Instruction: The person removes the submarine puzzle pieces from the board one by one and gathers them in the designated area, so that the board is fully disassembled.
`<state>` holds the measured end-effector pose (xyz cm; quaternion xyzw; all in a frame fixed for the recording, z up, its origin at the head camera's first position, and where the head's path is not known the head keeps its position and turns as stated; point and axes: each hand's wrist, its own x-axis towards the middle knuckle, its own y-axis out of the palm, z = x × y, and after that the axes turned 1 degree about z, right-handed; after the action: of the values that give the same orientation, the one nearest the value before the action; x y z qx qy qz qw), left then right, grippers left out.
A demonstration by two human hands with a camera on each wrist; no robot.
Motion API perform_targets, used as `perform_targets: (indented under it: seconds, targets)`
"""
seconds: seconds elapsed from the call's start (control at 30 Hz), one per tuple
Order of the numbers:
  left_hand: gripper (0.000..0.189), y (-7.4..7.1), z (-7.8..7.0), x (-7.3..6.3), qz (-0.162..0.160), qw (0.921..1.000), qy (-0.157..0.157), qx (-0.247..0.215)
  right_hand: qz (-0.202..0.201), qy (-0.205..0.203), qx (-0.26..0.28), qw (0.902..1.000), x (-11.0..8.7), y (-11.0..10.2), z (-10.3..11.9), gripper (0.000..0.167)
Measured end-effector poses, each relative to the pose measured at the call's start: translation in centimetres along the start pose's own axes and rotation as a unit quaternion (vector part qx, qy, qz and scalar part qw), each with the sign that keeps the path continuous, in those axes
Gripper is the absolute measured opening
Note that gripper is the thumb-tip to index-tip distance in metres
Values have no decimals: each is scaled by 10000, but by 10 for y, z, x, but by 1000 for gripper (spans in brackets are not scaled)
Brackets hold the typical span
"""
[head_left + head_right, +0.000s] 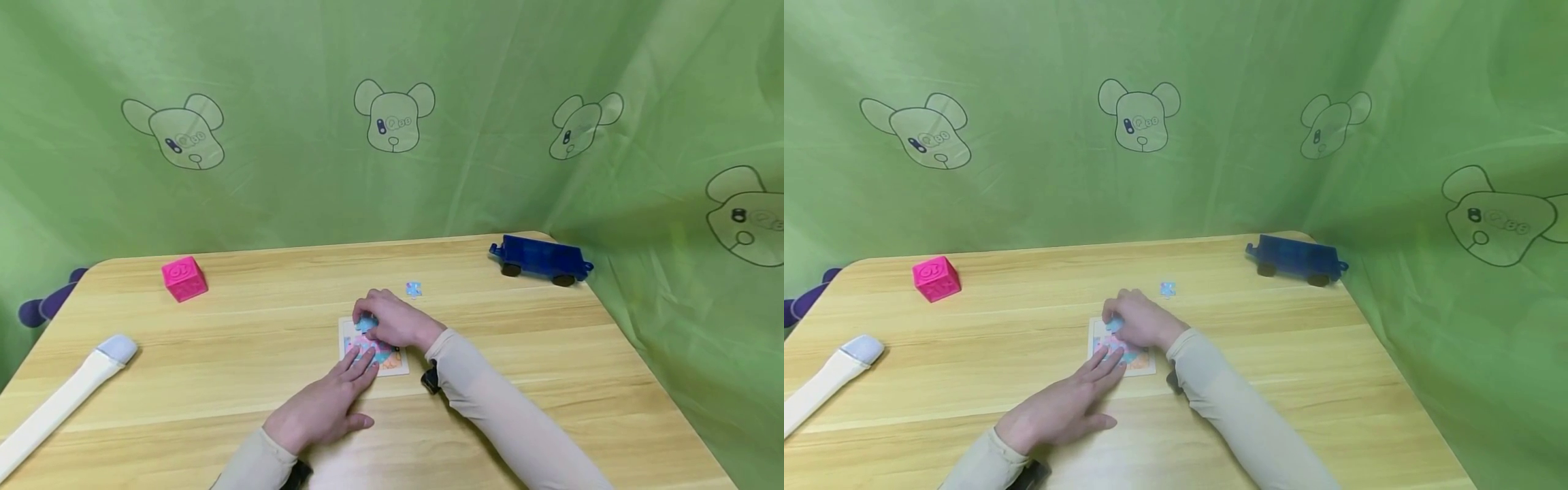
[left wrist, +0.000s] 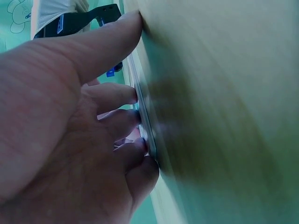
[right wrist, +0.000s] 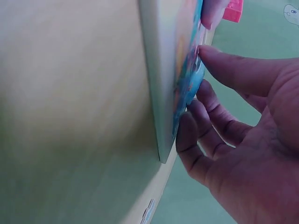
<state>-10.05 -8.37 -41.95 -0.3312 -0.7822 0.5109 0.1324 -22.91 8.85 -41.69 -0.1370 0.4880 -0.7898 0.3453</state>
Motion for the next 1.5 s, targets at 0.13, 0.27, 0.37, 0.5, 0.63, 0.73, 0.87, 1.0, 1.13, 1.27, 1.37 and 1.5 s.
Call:
perform_targets:
  seconds: [0.13,0.27,0.37,0.5,0.63,0.73,0.87,1.0,1.13,1.27,1.37,1.5]
  targets:
    - [77,0,0,0,11,10000,-16,-6,-40,131,28,9999,0,-1,1,27]
    - [76,0,0,0,38,10000,-49,-57,-104,131,89,9998,0,-1,1,24]
    - [76,1,1,0,43,9999,-57,-86,-125,123,191,9997,-1,-2,0,24]
    - [76,1,1,0,26,9999,-43,-92,-100,136,367,9992,-1,-4,-1,23]
    - [77,2,2,0,13,9999,-31,-98,-169,133,582,9981,-1,-6,-4,17]
    - [77,1,2,0,-2,9999,-21,-105,-243,94,752,9968,0,-6,-8,13]
    - [77,1,2,0,-31,9999,31,-148,-246,-21,977,9949,1,-8,-12,11]
    - [76,0,2,0,-33,9998,54,-174,-233,-111,1132,9932,1,-9,-16,12]
    - [77,1,2,1,-21,9998,33,-176,-302,-95,1188,9924,0,-13,-17,14]
    - [77,2,2,1,-18,9999,7,-163,-453,69,1262,9910,-4,-23,-18,12]
    - [78,2,2,0,-20,9999,-7,-155,-557,174,1378,9887,-10,-34,-24,10]
    - [78,2,2,0,-21,9999,-11,-147,-663,318,1564,9849,-20,-50,-36,11]
